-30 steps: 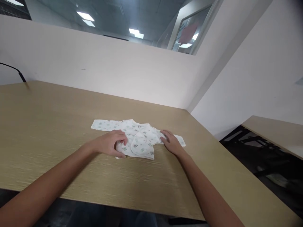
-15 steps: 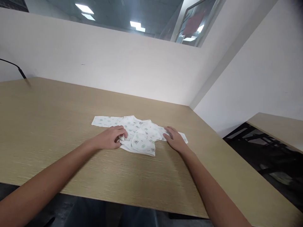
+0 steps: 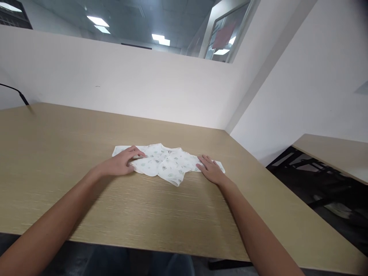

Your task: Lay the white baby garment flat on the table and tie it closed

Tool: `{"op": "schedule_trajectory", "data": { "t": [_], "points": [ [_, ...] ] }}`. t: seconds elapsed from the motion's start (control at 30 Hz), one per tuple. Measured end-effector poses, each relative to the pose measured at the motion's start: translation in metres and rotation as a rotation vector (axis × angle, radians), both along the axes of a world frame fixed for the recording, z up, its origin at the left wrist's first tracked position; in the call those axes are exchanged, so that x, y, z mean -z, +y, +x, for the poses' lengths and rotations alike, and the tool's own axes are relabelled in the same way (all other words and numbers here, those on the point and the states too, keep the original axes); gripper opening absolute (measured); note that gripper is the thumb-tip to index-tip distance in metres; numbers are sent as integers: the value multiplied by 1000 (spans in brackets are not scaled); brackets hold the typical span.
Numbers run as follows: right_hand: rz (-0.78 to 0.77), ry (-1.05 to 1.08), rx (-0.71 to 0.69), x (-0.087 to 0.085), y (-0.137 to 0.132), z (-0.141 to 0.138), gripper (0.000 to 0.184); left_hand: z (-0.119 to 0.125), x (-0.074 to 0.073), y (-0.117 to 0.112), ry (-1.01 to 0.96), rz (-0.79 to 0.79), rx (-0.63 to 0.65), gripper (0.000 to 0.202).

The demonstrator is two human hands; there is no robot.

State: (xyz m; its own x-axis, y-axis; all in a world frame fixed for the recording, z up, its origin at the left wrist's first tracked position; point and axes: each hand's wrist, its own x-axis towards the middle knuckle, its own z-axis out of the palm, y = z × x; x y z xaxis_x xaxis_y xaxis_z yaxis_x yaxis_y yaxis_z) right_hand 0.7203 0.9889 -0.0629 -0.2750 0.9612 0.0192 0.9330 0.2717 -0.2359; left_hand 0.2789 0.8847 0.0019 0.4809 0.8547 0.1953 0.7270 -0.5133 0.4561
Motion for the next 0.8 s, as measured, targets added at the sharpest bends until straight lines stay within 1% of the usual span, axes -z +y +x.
{"op": "schedule_trajectory", "data": {
  "t": [0.1,0.23,0.3,0.37,0.4,0.47,0.5,0.53,0.57,0.6,0.67,0.7,0.73,0.8],
  "points": [
    [92,94,-38,-2,-3,-1,62,12,1,-4,3,50,73,55],
    [246,319,-115,-10,-16,-16,50,35,12,-7,116,203,61,46],
    [305,410,-211,-17,-28,-32,40,43,18,-6,121,275,51,32],
    [366,479,-325,-24,-43,-52,29,49,22,-5,58,327,17,13],
    [388,515,-374,-28,-52,-63,25,51,22,-5,5,343,-10,14],
    [423,588,-472,-33,-72,-86,18,55,19,-6,-117,348,-88,32],
    [414,601,-530,-34,-82,-97,17,56,16,-8,-184,332,-128,37],
    [389,597,-591,-34,-92,-107,17,58,13,-10,-250,296,-142,38],
    [354,570,-636,-34,-101,-116,18,59,9,-12,-313,239,-118,38],
    [332,517,-677,-33,-109,-125,20,59,5,-13,-375,170,-66,36],
    [314,377,-701,-29,-122,-139,26,56,1,-13,-481,54,51,37],
    [312,309,-696,-26,-125,-144,28,52,2,-10,-512,26,62,39],
    [311,253,-683,-24,-127,-148,25,46,5,-5,-522,25,18,41],
    [317,188,-656,-20,-128,-152,19,32,18,8,-455,68,-177,45]
  ]
}}
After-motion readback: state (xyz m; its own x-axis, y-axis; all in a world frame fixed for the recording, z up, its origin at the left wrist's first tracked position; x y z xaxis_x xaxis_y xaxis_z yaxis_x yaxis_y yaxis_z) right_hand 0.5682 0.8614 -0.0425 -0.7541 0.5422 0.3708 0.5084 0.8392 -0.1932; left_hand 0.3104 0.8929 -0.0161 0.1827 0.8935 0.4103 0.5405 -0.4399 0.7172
